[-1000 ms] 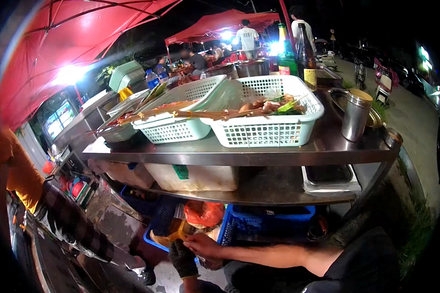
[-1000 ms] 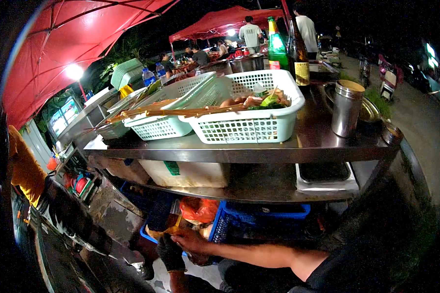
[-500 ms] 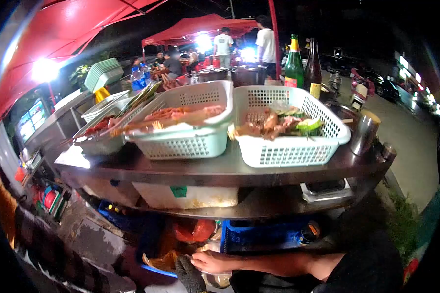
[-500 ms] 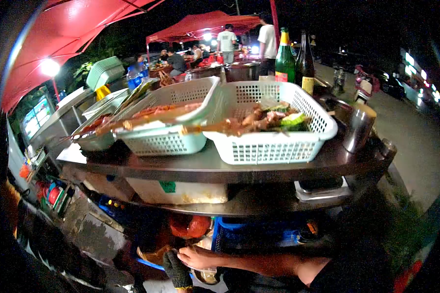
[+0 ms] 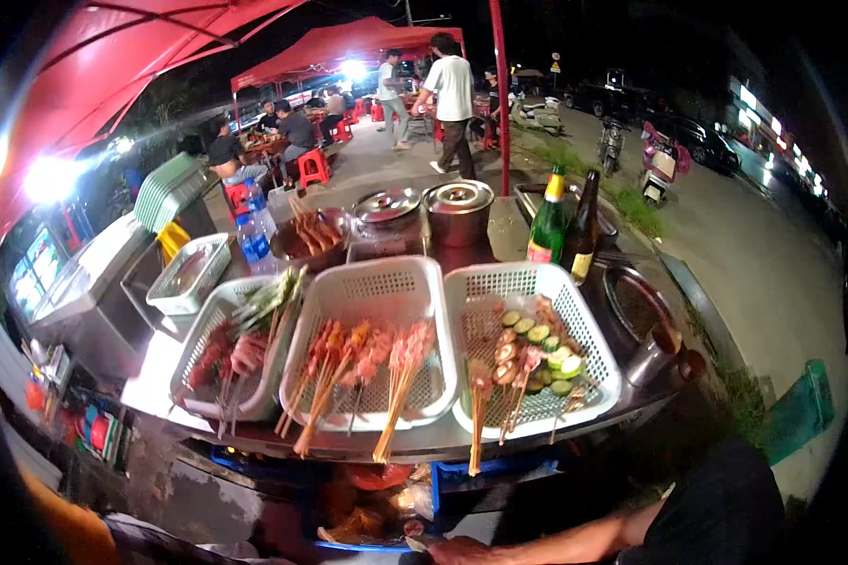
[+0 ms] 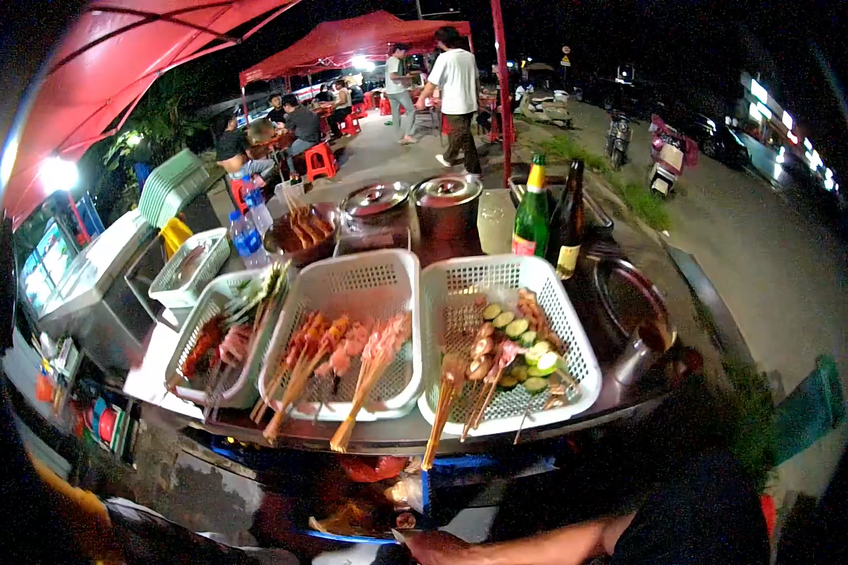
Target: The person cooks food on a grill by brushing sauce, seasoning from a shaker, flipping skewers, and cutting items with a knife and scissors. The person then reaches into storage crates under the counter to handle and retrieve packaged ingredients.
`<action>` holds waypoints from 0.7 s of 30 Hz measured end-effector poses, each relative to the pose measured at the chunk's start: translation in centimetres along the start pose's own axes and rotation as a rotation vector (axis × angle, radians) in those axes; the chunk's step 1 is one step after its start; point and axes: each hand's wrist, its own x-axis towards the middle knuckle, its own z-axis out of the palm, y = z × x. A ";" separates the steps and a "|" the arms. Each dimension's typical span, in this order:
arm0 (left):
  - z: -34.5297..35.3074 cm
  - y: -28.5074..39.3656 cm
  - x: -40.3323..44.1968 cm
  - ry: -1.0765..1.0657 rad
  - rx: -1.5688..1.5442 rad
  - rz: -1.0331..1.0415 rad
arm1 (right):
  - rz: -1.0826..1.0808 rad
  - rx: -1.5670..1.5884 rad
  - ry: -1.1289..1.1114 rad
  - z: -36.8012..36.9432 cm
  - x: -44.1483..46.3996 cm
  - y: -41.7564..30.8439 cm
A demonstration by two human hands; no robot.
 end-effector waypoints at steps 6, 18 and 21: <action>-7.0 10.8 0.7 -0.106 -0.015 -0.019 | -1.083 -0.946 0.266 -0.5 -6.5 -2.2; -19.5 29.3 2.5 -0.239 0.031 0.025 | -0.822 -0.983 0.218 -3.1 -21.1 -10.2; -20.0 32.9 2.6 -0.252 0.078 0.070 | -0.629 -0.848 0.283 -4.4 -26.9 -17.3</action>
